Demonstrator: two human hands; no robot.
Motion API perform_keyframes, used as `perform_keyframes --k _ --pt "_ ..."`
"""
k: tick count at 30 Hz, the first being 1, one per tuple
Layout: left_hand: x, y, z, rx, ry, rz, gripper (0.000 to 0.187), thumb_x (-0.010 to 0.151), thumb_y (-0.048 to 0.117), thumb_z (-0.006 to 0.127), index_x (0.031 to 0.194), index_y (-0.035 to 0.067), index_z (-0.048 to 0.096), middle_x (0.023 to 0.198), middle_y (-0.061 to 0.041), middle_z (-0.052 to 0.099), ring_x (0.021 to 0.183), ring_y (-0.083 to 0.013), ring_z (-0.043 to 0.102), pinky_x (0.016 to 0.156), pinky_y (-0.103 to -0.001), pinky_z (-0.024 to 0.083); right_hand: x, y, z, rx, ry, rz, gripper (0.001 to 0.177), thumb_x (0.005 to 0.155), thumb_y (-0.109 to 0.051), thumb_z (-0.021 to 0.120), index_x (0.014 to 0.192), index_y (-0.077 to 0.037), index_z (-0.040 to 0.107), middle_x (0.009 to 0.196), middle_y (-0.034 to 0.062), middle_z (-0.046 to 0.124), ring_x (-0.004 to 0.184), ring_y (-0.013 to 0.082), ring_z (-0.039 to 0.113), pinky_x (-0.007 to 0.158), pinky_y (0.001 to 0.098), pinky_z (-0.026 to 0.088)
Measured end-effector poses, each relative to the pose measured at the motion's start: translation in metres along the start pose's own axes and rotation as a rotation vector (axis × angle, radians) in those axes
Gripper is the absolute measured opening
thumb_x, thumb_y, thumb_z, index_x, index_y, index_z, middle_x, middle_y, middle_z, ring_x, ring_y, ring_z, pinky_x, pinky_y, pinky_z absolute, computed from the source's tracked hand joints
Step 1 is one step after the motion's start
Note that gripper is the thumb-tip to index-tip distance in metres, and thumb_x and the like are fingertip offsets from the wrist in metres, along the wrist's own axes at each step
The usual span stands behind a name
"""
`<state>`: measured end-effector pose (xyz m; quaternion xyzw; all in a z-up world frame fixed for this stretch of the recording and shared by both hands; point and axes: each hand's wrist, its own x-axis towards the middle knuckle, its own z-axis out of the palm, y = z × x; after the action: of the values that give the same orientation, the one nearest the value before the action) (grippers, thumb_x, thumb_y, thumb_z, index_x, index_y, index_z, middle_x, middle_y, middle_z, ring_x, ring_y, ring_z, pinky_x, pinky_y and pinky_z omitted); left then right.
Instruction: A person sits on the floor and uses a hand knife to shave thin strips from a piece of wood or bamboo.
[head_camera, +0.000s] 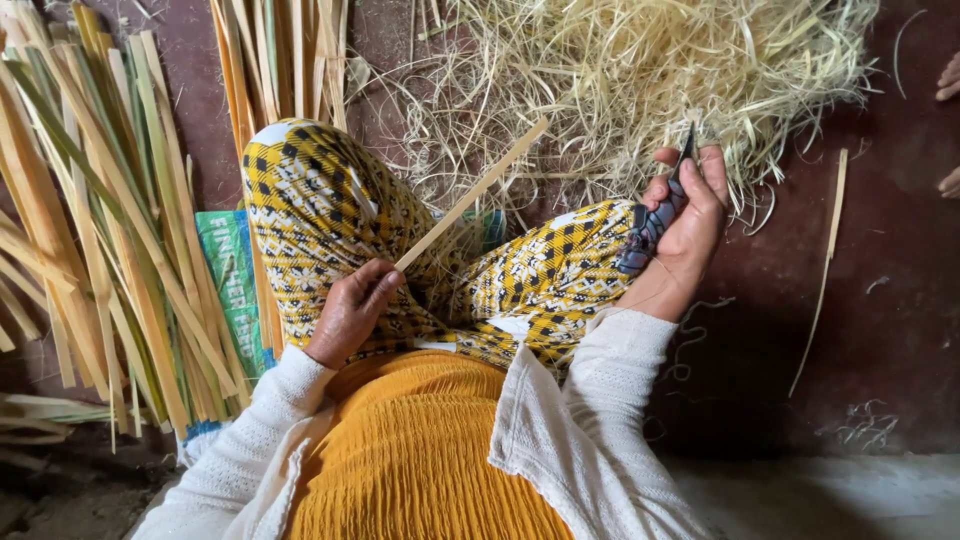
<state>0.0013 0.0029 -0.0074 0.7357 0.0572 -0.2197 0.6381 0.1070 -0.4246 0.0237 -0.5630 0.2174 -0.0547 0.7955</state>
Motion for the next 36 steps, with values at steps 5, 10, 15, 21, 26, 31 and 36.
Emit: perform_keyframes --k 5,10,15,21,26,31,36 --pt "-0.002 -0.002 0.000 -0.020 -0.004 0.015 0.022 0.107 0.026 0.051 0.102 0.009 0.065 0.063 -0.014 0.059 0.059 -0.0211 0.052 0.062 -0.039 0.046 0.004 0.002 -0.005 -0.005 -0.017 0.021 0.019 0.100 -0.011 0.058 0.118 -0.016 0.055 0.110 0.0179 0.070 0.061 0.0177 0.062 0.051 0.0269 0.052" --pt "-0.003 0.007 -0.005 -0.043 -0.029 0.020 0.022 0.106 0.027 0.052 0.105 0.010 0.065 0.060 -0.010 0.057 0.053 -0.0184 0.051 0.056 -0.035 0.046 0.011 0.004 -0.013 0.001 -0.045 0.049 0.014 0.101 -0.012 0.060 0.111 -0.021 0.055 0.114 0.0164 0.071 0.064 0.0185 0.063 0.055 0.0280 0.053" --pt "-0.006 -0.001 -0.011 -0.139 -0.005 0.012 0.024 0.105 0.025 0.052 0.111 0.005 0.062 0.068 -0.010 0.059 0.065 -0.0200 0.056 0.063 -0.039 0.049 0.016 0.002 -0.016 -0.040 -0.066 0.056 0.011 0.102 -0.014 0.059 0.107 -0.022 0.054 0.116 0.0135 0.071 0.065 0.0164 0.065 0.055 0.0257 0.054" --pt "-0.012 -0.005 -0.073 -0.299 0.085 -0.034 0.018 0.103 0.014 0.048 0.115 0.014 0.062 0.082 0.000 0.056 0.057 -0.0077 0.044 0.044 -0.020 0.038 -0.002 -0.001 -0.009 0.149 -0.124 0.033 0.019 0.102 -0.003 0.055 0.112 -0.019 0.051 0.112 0.0115 0.067 0.069 0.0122 0.059 0.055 0.0194 0.046" --pt "-0.012 -0.038 -0.144 0.059 0.477 0.238 0.036 0.095 -0.013 0.047 0.120 0.008 0.063 0.094 -0.003 0.054 0.077 -0.0118 0.046 0.067 -0.022 0.045 -0.003 -0.004 -0.003 0.159 -0.134 0.032 0.018 0.103 -0.004 0.054 0.111 -0.020 0.049 0.113 0.0107 0.066 0.071 0.0124 0.060 0.054 0.0196 0.047" --pt "-0.006 -0.072 -0.170 0.192 0.817 0.126 0.017 0.104 0.000 0.056 0.114 0.006 0.069 0.100 -0.006 0.070 0.081 -0.0122 0.060 0.072 -0.024 0.052 -0.007 -0.007 0.001 0.142 -0.139 0.015 0.017 0.102 -0.004 0.054 0.109 -0.019 0.050 0.112 0.0107 0.066 0.071 0.0120 0.059 0.056 0.0197 0.048" --pt "0.010 -0.099 -0.172 0.263 0.903 0.091 0.018 0.100 -0.001 0.058 0.110 0.007 0.071 0.103 -0.006 0.073 0.085 -0.0149 0.066 0.077 -0.028 0.055 -0.008 -0.010 0.013 0.119 -0.136 -0.002 0.018 0.100 -0.004 0.054 0.112 -0.016 0.050 0.110 0.0110 0.067 0.068 0.0108 0.060 0.054 0.0187 0.048"
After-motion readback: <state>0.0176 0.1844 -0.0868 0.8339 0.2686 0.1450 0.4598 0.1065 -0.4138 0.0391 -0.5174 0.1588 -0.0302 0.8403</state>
